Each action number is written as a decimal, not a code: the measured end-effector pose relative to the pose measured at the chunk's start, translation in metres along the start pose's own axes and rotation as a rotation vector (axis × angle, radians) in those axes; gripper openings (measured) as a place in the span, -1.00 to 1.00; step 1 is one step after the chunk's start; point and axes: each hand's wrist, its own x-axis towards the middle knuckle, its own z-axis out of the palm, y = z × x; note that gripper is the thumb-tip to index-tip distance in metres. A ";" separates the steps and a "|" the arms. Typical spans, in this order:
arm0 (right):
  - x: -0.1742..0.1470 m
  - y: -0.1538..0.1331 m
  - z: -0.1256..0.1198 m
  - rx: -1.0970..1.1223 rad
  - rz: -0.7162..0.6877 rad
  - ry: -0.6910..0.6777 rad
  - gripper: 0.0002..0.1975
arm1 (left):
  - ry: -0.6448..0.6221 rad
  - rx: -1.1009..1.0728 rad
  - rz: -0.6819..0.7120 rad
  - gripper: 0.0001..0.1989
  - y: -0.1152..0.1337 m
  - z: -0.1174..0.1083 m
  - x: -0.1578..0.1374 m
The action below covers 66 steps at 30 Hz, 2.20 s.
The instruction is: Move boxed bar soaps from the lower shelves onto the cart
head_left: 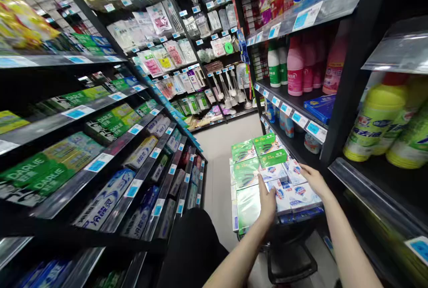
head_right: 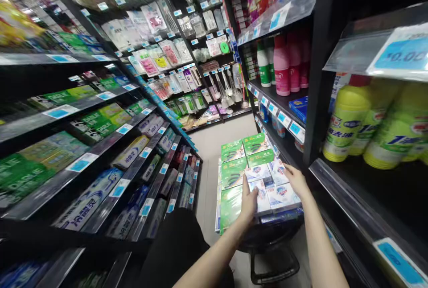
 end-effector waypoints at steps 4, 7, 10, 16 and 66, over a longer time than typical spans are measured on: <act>-0.006 -0.006 -0.002 -0.069 0.027 0.026 -0.49 | 0.012 0.021 -0.010 -0.14 0.003 -0.002 0.000; -0.009 -0.011 -0.005 -0.178 0.049 0.052 -0.55 | 0.008 -0.002 -0.005 -0.14 0.001 -0.001 0.002; -0.011 -0.015 -0.007 -0.209 0.066 0.077 -0.61 | 0.001 -0.022 -0.001 -0.14 -0.002 0.000 0.004; -0.008 -0.010 -0.005 -0.109 0.103 0.094 -0.60 | 0.003 -0.034 -0.001 -0.14 -0.004 0.000 0.005; -0.049 -0.005 -0.029 0.159 0.208 0.059 -0.46 | -0.078 -0.130 -0.006 -0.31 0.025 -0.117 -0.070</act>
